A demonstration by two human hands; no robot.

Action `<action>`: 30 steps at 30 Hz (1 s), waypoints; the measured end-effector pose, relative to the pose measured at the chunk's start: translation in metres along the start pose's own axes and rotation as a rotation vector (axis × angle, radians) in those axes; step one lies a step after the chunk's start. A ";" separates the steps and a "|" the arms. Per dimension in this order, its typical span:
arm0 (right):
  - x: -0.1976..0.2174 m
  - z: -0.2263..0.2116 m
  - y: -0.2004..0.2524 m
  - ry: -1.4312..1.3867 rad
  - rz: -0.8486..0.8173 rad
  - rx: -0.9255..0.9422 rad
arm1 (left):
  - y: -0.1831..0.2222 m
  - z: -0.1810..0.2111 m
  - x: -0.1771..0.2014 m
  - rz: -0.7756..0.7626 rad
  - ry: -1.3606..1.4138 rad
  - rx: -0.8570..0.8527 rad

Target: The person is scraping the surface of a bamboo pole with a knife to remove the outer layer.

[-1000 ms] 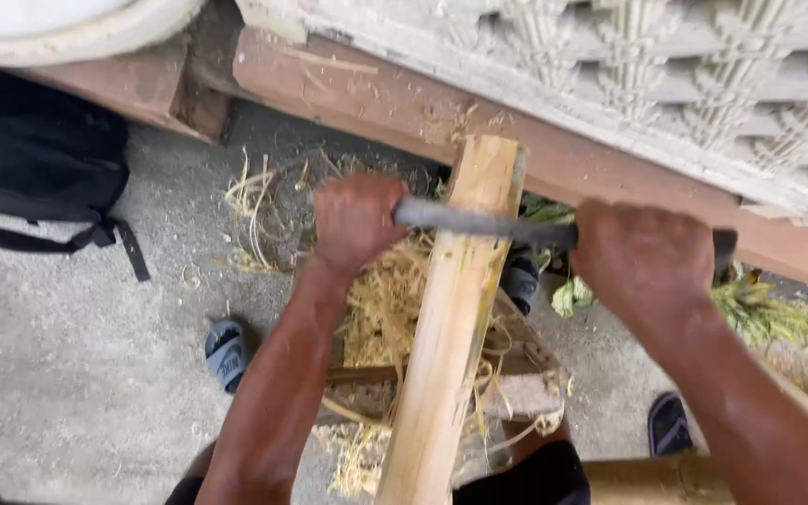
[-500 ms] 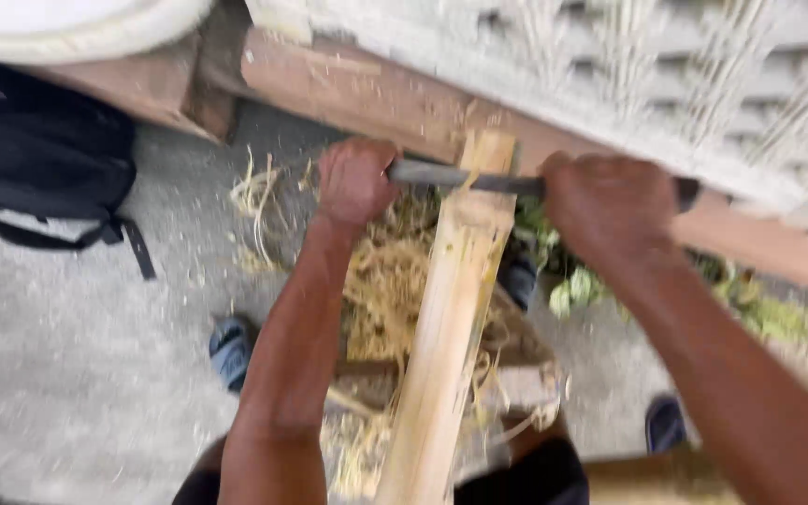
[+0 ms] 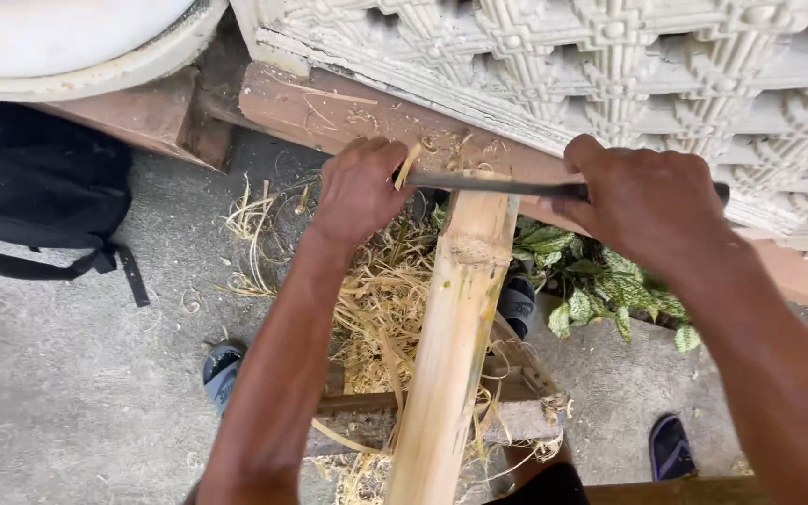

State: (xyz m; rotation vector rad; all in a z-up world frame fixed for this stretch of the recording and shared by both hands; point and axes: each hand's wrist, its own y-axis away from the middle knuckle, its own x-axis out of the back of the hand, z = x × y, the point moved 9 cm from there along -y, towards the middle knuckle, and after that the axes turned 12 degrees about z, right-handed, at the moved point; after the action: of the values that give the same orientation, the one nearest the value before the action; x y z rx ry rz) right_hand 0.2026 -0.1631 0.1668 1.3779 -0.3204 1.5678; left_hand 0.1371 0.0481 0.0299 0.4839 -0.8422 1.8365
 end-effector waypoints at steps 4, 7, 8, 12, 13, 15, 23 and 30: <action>-0.022 -0.004 0.008 -0.164 -0.121 -0.019 | 0.003 0.034 0.053 -0.015 0.054 -0.104; -0.041 0.004 0.012 -0.321 -0.204 -0.163 | 0.010 0.034 0.044 -0.073 0.002 -0.155; -0.038 0.003 0.010 -0.251 -0.179 -0.143 | 0.010 0.024 0.037 -0.066 -0.048 -0.127; -0.031 0.004 -0.003 -0.042 -0.042 -0.060 | 0.001 0.012 0.030 0.045 -0.071 -0.033; -0.036 0.003 0.004 -0.045 -0.055 -0.056 | 0.006 0.016 0.031 0.034 -0.070 -0.025; -0.024 -0.004 0.016 0.022 0.143 0.047 | 0.014 0.026 0.041 0.106 -0.002 -0.006; -0.060 0.003 0.011 -0.136 0.049 -0.072 | 0.003 0.037 0.050 0.075 0.064 -0.029; -0.066 0.004 0.009 -0.247 -0.021 -0.107 | -0.014 0.021 0.048 0.012 -0.017 0.014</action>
State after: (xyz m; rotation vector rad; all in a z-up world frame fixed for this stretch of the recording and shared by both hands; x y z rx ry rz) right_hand 0.1894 -0.2021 0.1146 1.4876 -0.5303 1.3449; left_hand 0.1290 0.0660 0.0806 0.5047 -0.8457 1.8528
